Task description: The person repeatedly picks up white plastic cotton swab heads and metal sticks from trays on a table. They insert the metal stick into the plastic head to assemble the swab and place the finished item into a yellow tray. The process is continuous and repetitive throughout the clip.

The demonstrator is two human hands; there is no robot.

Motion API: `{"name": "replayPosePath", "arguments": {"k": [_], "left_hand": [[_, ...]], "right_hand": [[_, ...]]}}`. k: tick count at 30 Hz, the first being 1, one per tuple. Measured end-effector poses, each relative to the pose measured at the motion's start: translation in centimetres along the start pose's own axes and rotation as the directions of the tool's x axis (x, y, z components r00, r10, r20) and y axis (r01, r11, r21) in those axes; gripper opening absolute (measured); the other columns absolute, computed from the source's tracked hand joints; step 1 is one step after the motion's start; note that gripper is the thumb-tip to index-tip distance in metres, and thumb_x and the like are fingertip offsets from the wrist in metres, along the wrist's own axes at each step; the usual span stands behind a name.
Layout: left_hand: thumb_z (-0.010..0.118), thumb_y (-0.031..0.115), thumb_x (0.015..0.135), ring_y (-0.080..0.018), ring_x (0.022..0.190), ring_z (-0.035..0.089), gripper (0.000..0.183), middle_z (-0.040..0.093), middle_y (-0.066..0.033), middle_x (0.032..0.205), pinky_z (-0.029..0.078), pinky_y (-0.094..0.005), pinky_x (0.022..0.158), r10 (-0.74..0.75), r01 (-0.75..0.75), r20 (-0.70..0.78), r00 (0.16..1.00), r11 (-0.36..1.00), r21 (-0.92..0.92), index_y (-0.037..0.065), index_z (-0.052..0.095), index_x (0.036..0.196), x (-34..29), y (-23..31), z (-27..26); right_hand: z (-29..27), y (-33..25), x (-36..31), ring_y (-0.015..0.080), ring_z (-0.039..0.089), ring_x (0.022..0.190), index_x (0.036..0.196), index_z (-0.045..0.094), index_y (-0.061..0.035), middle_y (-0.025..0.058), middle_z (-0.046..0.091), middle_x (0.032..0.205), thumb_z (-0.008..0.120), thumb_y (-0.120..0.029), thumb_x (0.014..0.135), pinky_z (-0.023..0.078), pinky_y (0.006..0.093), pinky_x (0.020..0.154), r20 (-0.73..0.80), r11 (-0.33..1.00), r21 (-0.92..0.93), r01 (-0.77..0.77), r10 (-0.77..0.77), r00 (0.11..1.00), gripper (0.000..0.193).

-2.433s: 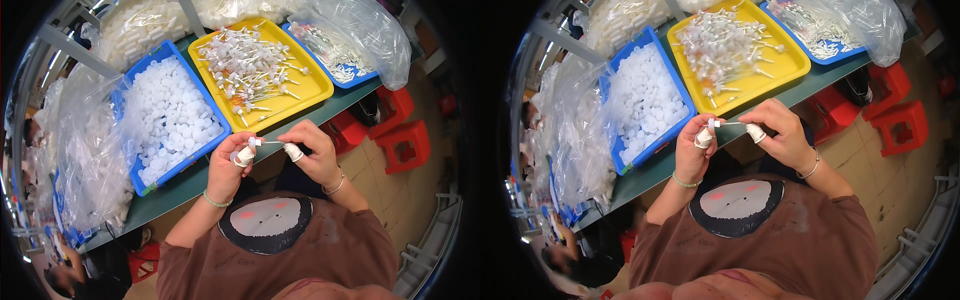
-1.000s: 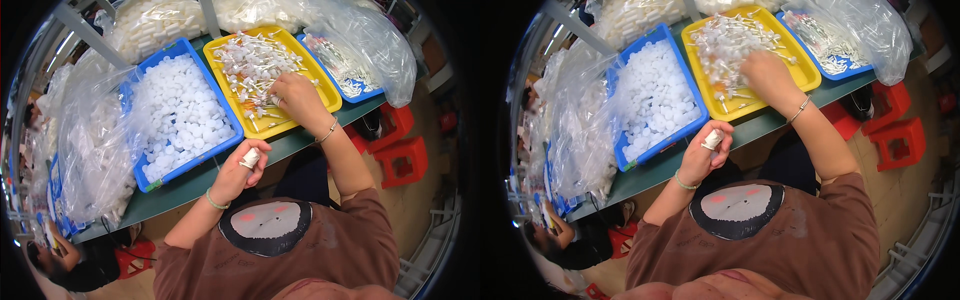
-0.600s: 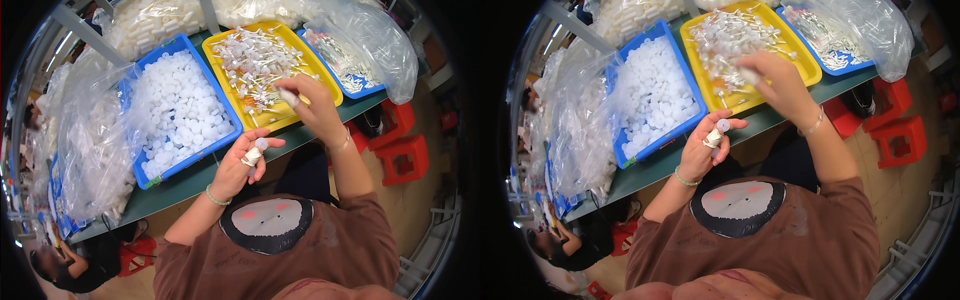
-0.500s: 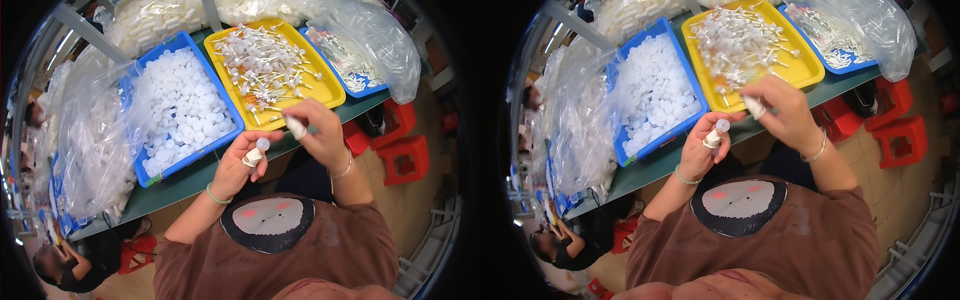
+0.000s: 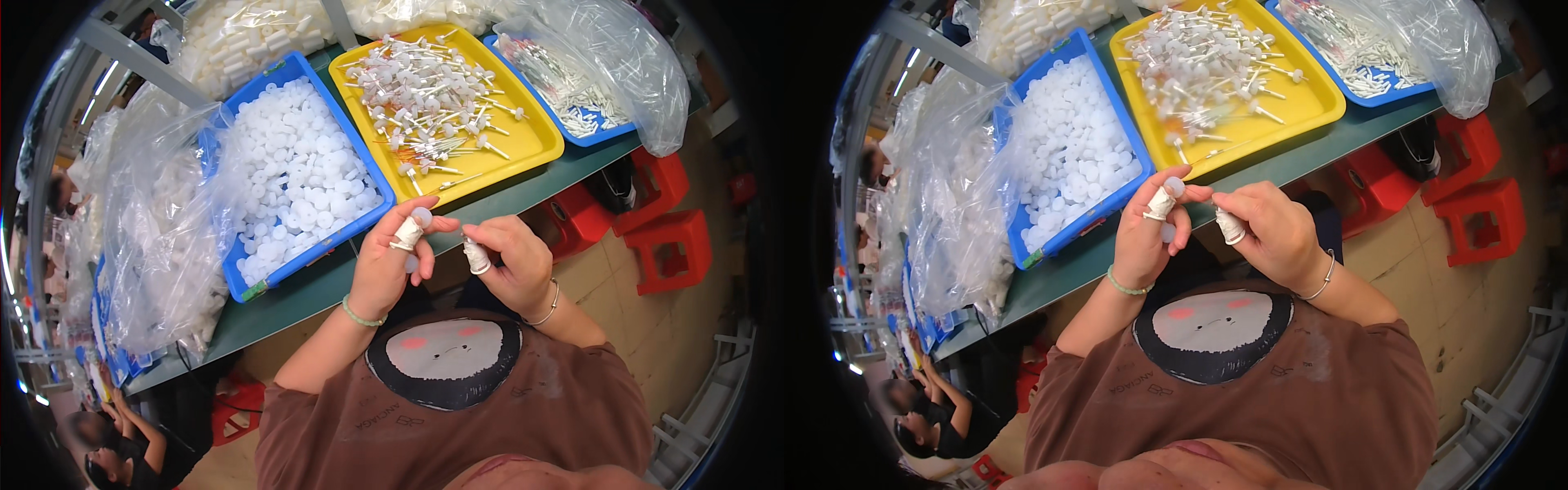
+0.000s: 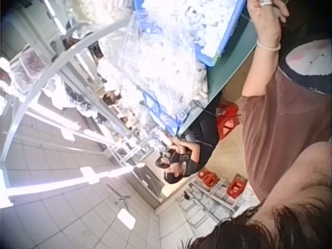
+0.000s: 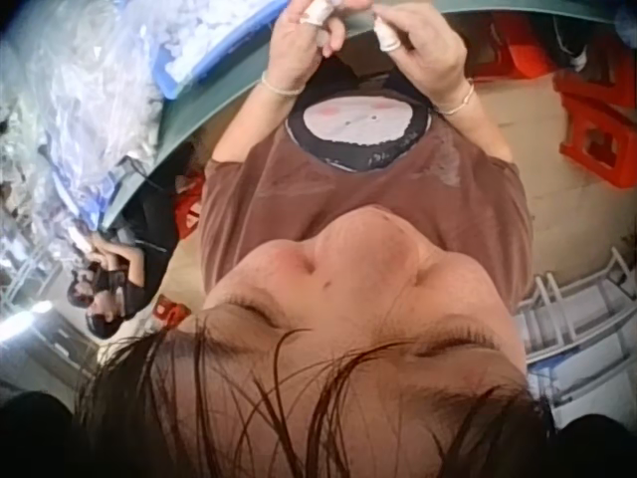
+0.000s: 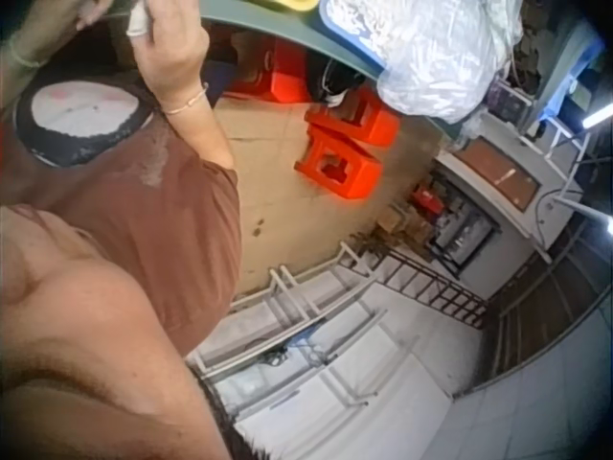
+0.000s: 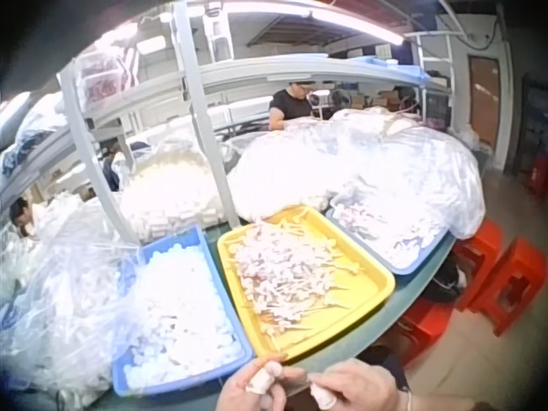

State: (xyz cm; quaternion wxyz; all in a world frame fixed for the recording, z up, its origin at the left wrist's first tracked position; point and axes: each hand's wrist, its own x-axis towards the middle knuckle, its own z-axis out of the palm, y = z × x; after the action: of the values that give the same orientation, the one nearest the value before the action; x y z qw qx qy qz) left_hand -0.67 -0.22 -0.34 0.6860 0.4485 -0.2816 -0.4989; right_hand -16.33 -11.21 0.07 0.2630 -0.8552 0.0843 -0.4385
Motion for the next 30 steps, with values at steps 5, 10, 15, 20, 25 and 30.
{"name": "replayPosePath", "arguments": {"k": [5,10,15,20,25,30], "left_hand": [[0.042,0.022,0.1,-0.0067,0.052,0.049,0.04,0.061,-0.0211,0.116,0.037,-0.0173,0.042,0.007,-0.007,0.019,1.0,1.0,0.013,0.003,0.044,0.135,0.1,-0.1,0.0],[0.04,0.024,0.101,-0.0065,0.055,0.05,0.043,0.057,-0.0225,0.123,0.039,-0.0169,0.044,-0.003,0.007,0.062,0.998,0.998,-0.066,0.004,0.039,0.139,0.1,-0.3,-0.4],[0.043,0.024,0.1,-0.0061,0.055,0.051,0.043,0.056,-0.0224,0.124,0.039,-0.0164,0.044,0.003,-0.001,0.049,0.999,0.999,-0.032,0.004,0.041,0.138,0.0,-0.2,-0.3],[0.05,0.019,0.097,-0.0052,0.053,0.051,0.039,0.058,-0.0208,0.122,0.039,-0.0156,0.044,0.022,-0.02,0.056,0.998,0.999,-0.027,0.004,0.045,0.133,0.0,-0.4,-0.3],[0.053,0.017,0.096,-0.0048,0.052,0.05,0.037,0.06,-0.019,0.12,0.038,-0.0153,0.044,0.009,-0.008,0.062,0.998,1.0,-0.008,0.003,0.047,0.13,-0.1,-0.3,-0.3],[0.055,0.016,0.095,-0.0034,0.052,0.046,0.037,0.06,-0.0169,0.119,0.037,-0.0151,0.045,0.015,-0.015,0.082,0.997,1.0,-0.006,0.003,0.049,0.129,-0.2,-0.4,-0.4]], "right_hand": [[0.4,-0.1,0.3,0.0237,0.062,0.07,0.103,0.062,-0.0032,0.0095,0.061,0.085,0.071,0.004,0.068,0.052,0.0302,0.055,0.034,1.0,-0.013,-0.002,0.002,0.999,0.037],[0.8,0.2,0.5,0.0239,0.063,0.07,0.102,0.062,-0.0027,0.0099,0.06,0.084,0.07,0.005,0.068,0.052,0.0306,0.056,0.056,0.998,-0.055,-0.029,0.032,0.998,0.035],[0.7,0.2,0.3,0.0251,0.062,0.069,0.102,0.062,-0.003,0.0103,0.06,0.084,0.07,0.005,0.067,0.052,0.0319,0.056,0.06,0.995,-0.073,-0.067,0.071,0.996,0.036],[0.2,-0.2,0.5,0.0251,0.062,0.069,0.099,0.062,-0.0043,0.0099,0.06,0.083,0.07,0.004,0.067,0.051,0.0321,0.056,0.044,0.991,-0.06,-0.121,0.124,0.991,0.034],[-0.3,-0.3,1.5,0.0249,0.06,0.068,0.094,0.063,-0.0059,0.0087,0.058,0.08,0.07,0.002,0.066,0.049,0.033,0.057,0.009,0.994,-0.079,-0.072,0.073,0.997,0.031],[-0.7,-0.4,1.8,0.0252,0.059,0.069,0.092,0.063,-0.0069,0.0079,0.058,0.08,0.07,0.0,0.065,0.049,0.0346,0.058,0.025,0.987,-0.159,-0.007,0.011,1.0,0.029]]}}
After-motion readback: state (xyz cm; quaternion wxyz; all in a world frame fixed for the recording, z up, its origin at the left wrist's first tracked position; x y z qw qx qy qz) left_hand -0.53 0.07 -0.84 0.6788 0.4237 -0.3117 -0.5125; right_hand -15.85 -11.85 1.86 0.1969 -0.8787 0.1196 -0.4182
